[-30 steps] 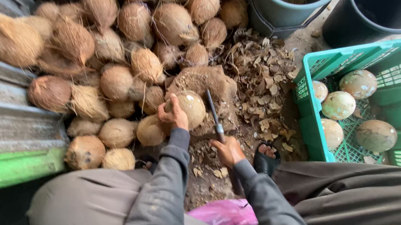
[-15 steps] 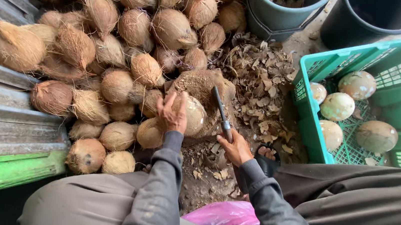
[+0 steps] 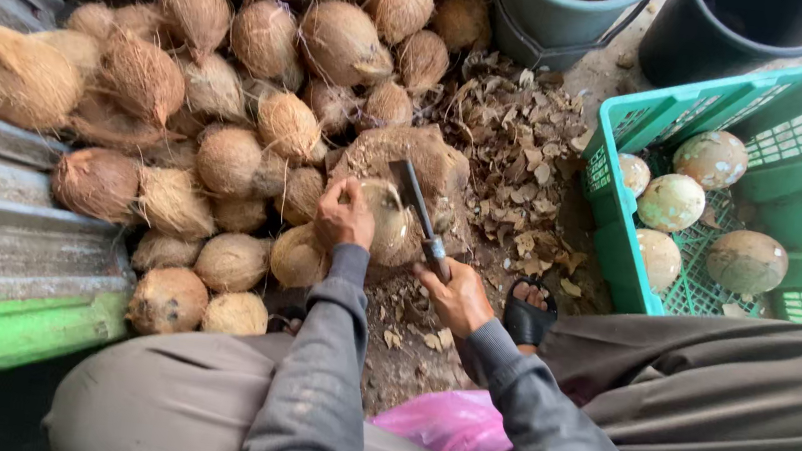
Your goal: The person sits on the ground and uses a cleaver to chop the husk off coconuts, striking each coconut repeatedly and tossing the husked coconut into a green plastic crate. Husk debris accumulates on the ground beside a large pile of unhusked coconuts.
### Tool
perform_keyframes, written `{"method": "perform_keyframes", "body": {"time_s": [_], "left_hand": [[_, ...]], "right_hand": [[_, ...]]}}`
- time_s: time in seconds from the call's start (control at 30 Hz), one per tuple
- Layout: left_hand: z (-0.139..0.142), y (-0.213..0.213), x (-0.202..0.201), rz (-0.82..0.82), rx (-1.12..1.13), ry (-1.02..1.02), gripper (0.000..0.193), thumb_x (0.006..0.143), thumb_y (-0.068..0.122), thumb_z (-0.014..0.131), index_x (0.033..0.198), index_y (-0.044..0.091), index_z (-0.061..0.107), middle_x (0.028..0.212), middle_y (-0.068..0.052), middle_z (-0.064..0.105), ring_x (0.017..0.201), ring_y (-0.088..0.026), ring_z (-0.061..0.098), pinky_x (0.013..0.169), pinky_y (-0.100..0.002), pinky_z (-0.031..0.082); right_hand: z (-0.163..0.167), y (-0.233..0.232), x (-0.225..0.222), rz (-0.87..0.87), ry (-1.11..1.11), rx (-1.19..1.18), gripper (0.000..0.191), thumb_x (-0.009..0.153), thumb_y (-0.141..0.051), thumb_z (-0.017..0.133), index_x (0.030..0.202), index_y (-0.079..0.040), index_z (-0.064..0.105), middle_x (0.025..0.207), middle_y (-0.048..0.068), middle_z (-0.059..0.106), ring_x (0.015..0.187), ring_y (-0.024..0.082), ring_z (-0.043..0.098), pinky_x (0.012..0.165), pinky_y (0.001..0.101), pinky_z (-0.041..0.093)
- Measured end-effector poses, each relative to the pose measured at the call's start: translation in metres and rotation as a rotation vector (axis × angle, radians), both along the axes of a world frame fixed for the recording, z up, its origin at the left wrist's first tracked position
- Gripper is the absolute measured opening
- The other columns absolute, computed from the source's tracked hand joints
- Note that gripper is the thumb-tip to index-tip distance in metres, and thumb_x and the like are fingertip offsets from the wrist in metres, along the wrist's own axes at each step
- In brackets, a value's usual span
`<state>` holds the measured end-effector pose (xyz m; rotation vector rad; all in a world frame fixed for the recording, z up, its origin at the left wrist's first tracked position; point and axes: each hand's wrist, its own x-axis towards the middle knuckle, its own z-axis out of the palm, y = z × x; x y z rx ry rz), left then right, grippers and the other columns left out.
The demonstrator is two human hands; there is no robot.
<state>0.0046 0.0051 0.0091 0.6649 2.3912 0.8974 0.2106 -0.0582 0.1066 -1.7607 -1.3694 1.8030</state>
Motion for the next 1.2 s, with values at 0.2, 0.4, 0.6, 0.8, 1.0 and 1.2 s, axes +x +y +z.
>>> {"method": "perform_keyframes", "body": {"time_s": [0.2, 0.4, 0.6, 0.8, 1.0, 1.2], "left_hand": [[0.005, -0.003, -0.003, 0.016, -0.054, -0.01, 0.046, 0.099, 0.054, 0.044, 0.104, 0.019, 0.074, 0.095, -0.007, 0.074, 0.079, -0.021, 0.065, 0.069, -0.041, 0.051], [0.009, 0.002, 0.0, 0.032, -0.109, 0.016, 0.047, 0.099, 0.055, 0.043, 0.108, 0.02, 0.074, 0.106, -0.008, 0.074, 0.084, -0.025, 0.069, 0.071, -0.043, 0.054], [0.014, -0.005, -0.001, 0.042, -0.125, -0.052, 0.044, 0.1, 0.053, 0.045, 0.107, 0.021, 0.074, 0.107, -0.008, 0.076, 0.092, -0.025, 0.07, 0.076, -0.044, 0.055], [0.012, -0.002, 0.007, 0.041, -0.007, -0.004, 0.04, 0.098, 0.049, 0.053, 0.105, 0.017, 0.075, 0.112, -0.01, 0.069, 0.101, -0.028, 0.067, 0.086, -0.045, 0.05], [0.005, 0.001, 0.008, 0.022, 0.028, 0.052, 0.039, 0.098, 0.048, 0.056, 0.107, 0.015, 0.075, 0.115, -0.012, 0.071, 0.102, -0.031, 0.067, 0.086, -0.048, 0.053], [0.006, -0.006, 0.004, 0.033, 0.004, 0.059, 0.037, 0.098, 0.049, 0.056, 0.102, 0.019, 0.077, 0.112, -0.01, 0.073, 0.099, -0.03, 0.069, 0.084, -0.048, 0.052]], "right_hand": [[-0.019, -0.007, 0.001, -0.267, 0.418, 0.338, 0.035, 0.102, -0.028, 0.07, 0.084, -0.001, 0.057, 0.064, 0.0, 0.053, 0.054, 0.01, 0.047, 0.045, 0.0305, 0.037], [-0.023, -0.006, -0.009, -0.048, 0.088, 0.12, 0.038, 0.099, -0.031, 0.072, 0.079, -0.001, 0.06, 0.061, -0.001, 0.055, 0.054, 0.01, 0.055, 0.049, 0.0303, 0.045], [-0.008, -0.009, -0.011, -0.184, 0.19, 0.479, 0.038, 0.103, -0.033, 0.07, 0.08, -0.004, 0.059, 0.065, -0.003, 0.052, 0.06, 0.007, 0.047, 0.051, 0.029, 0.041], [-0.018, -0.007, -0.011, 0.008, -0.004, 0.376, 0.032, 0.098, -0.029, 0.072, 0.084, -0.001, 0.066, 0.064, 0.001, 0.049, 0.061, 0.01, 0.044, 0.054, 0.033, 0.04], [-0.029, -0.007, -0.011, -0.128, 0.114, 0.441, 0.026, 0.095, -0.027, 0.07, 0.095, -0.001, 0.072, 0.07, 0.001, 0.062, 0.066, 0.011, 0.054, 0.06, 0.0326, 0.048], [-0.029, 0.002, -0.009, 0.091, -0.124, 0.158, 0.027, 0.094, -0.031, 0.07, 0.083, -0.006, 0.067, 0.063, 0.0, 0.058, 0.059, 0.015, 0.054, 0.059, 0.0358, 0.048]]}}
